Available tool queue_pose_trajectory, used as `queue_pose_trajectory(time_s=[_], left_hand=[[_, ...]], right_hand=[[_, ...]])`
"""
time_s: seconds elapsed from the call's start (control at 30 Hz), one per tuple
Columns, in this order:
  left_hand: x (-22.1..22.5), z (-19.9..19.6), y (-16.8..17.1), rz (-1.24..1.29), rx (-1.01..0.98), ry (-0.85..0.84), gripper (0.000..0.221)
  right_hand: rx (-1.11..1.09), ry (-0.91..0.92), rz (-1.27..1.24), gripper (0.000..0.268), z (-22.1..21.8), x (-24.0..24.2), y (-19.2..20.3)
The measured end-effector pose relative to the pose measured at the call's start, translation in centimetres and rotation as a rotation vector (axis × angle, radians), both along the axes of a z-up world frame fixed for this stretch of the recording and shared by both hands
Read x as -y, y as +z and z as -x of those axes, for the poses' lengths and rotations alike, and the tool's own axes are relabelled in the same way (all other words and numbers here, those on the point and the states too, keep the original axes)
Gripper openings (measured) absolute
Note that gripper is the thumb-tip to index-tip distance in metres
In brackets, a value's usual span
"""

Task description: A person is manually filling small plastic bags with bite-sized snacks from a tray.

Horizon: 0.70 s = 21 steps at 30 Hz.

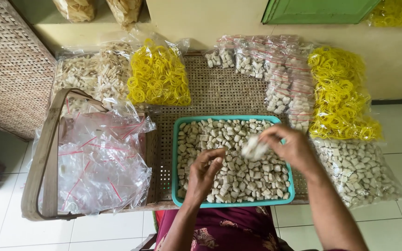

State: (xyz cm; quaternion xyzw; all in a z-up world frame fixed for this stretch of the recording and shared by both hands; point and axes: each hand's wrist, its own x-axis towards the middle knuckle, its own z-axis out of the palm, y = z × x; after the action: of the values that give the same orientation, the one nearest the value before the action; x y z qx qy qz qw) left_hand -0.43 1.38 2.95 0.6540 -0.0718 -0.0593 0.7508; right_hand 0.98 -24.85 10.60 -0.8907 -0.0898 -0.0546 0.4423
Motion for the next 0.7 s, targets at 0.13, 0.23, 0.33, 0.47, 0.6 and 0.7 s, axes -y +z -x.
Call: queue_pose_trajectory(time_s=[0.13, 0.23, 0.33, 0.47, 0.6, 0.7], left_hand=[[-1.7, 0.8, -2.1, -0.072, -0.004, 0.034, 0.025], [-2.6, 2.0, -3.9, -0.171, 0.115, -0.053, 0.044], [-3.2, 2.9, -5.8, -0.205, 0.172, -0.016, 0.03], [-3.8, 3.6, -6.9, -0.325, 0.294, 0.065, 0.022], [-4.0, 4.0, -7.0, -0.324, 0.386, 0.086, 0.017], [-4.0, 4.3, -5.3, -0.311, 0.326, 0.078, 0.013]], right_hand=[[0.136, -0.16, 0.096, 0.013, -4.7, 6.2, 0.5], [0.229, -0.299, 0.432, 0.011, -9.1, 10.2, -2.8], [0.061, -0.33, 0.359, 0.012, -11.2, 11.0, -4.6], [-0.098, -0.337, 0.446, 0.009, -13.0, 11.7, -7.3], [-0.134, -0.329, 0.618, 0.008, -13.9, 12.1, -8.9], [-0.075, -0.34, 0.754, 0.008, -14.6, 12.8, -10.1]])
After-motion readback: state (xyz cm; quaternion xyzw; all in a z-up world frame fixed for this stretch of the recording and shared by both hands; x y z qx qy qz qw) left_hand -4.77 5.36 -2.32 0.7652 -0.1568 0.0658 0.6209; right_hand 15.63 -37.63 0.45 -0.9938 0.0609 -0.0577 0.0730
